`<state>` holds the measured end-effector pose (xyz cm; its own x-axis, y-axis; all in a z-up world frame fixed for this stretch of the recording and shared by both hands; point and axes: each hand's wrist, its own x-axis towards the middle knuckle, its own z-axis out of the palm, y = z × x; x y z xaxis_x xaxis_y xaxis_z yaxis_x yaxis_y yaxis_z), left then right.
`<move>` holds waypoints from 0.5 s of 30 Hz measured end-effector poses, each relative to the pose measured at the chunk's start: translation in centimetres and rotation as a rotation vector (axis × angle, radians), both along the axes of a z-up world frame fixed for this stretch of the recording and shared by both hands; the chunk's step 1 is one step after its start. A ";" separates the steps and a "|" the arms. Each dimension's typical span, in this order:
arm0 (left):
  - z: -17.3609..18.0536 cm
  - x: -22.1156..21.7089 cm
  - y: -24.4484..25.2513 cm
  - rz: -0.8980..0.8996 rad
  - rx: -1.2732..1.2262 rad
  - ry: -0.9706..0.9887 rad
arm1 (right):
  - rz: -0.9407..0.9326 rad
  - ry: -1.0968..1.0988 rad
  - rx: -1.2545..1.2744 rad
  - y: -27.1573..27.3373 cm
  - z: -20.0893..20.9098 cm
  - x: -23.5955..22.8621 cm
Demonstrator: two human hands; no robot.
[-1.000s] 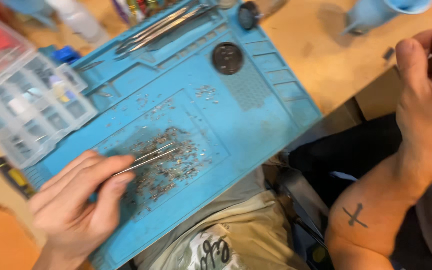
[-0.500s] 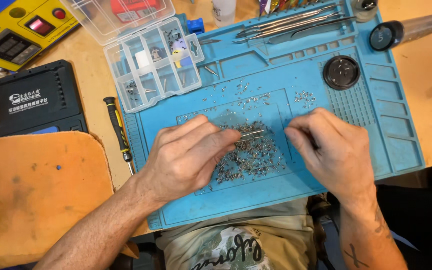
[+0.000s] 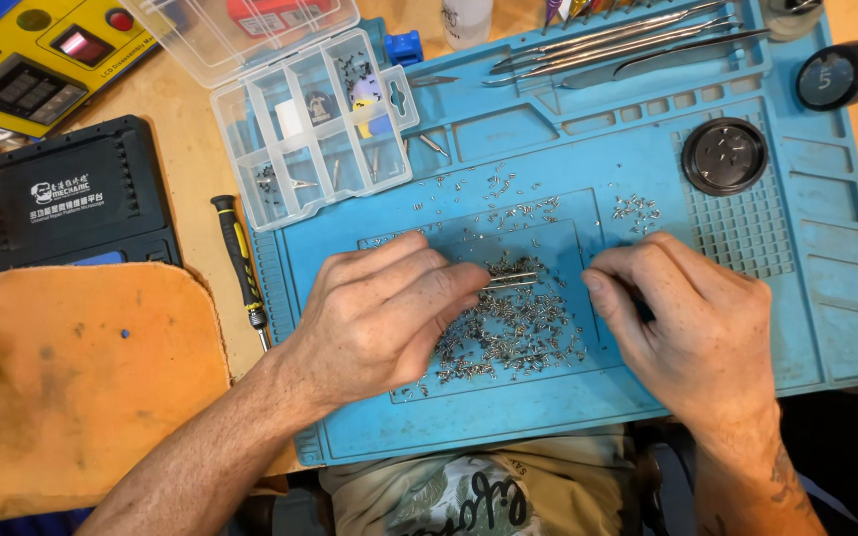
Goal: The person uses tweezers to pick up small screws from a blue work mat and place them into a compartmentalized plastic organizer box. The person repeatedly picks up individual screws and transfers them from the pile on the mat to the storage box.
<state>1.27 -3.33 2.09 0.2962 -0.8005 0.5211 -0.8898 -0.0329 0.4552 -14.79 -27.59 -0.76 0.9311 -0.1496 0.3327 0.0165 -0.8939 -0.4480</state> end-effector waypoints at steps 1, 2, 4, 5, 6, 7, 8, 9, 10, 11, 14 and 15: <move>0.0 0.0 0.1 0.000 0.001 0.001 | 0.000 0.001 0.001 0.0 -0.1 0.0; 0.1 0.0 0.2 0.000 -0.011 0.028 | -0.005 0.000 -0.002 0.0 -0.2 -0.1; 0.2 -0.1 0.3 0.008 -0.027 0.058 | -0.002 0.000 -0.008 0.0 -0.2 -0.1; 0.3 -0.1 0.3 0.026 -0.016 0.051 | -0.005 0.005 0.000 0.0 -0.1 0.0; 0.4 0.0 0.2 0.044 -0.006 0.044 | -0.009 0.010 0.008 0.0 0.0 0.0; 0.3 0.0 0.2 0.044 -0.009 0.041 | -0.009 0.007 0.006 0.0 0.0 0.0; 0.2 0.1 0.2 0.049 -0.017 0.039 | -0.008 0.010 0.010 0.0 0.0 0.1; 0.0 0.1 0.2 0.051 -0.024 0.039 | -0.008 0.015 0.015 0.0 0.0 0.0; 0.0 0.2 0.1 0.049 -0.025 0.039 | -0.010 0.015 0.013 0.0 0.0 0.0; -0.1 0.2 0.2 0.051 -0.017 0.039 | -0.008 0.016 0.019 0.0 0.0 0.1; -0.3 0.1 0.2 0.059 -0.006 0.034 | -0.003 0.024 0.023 0.0 0.0 0.0; -0.3 0.1 0.1 0.060 -0.004 0.026 | -0.005 0.028 0.020 0.0 0.0 0.0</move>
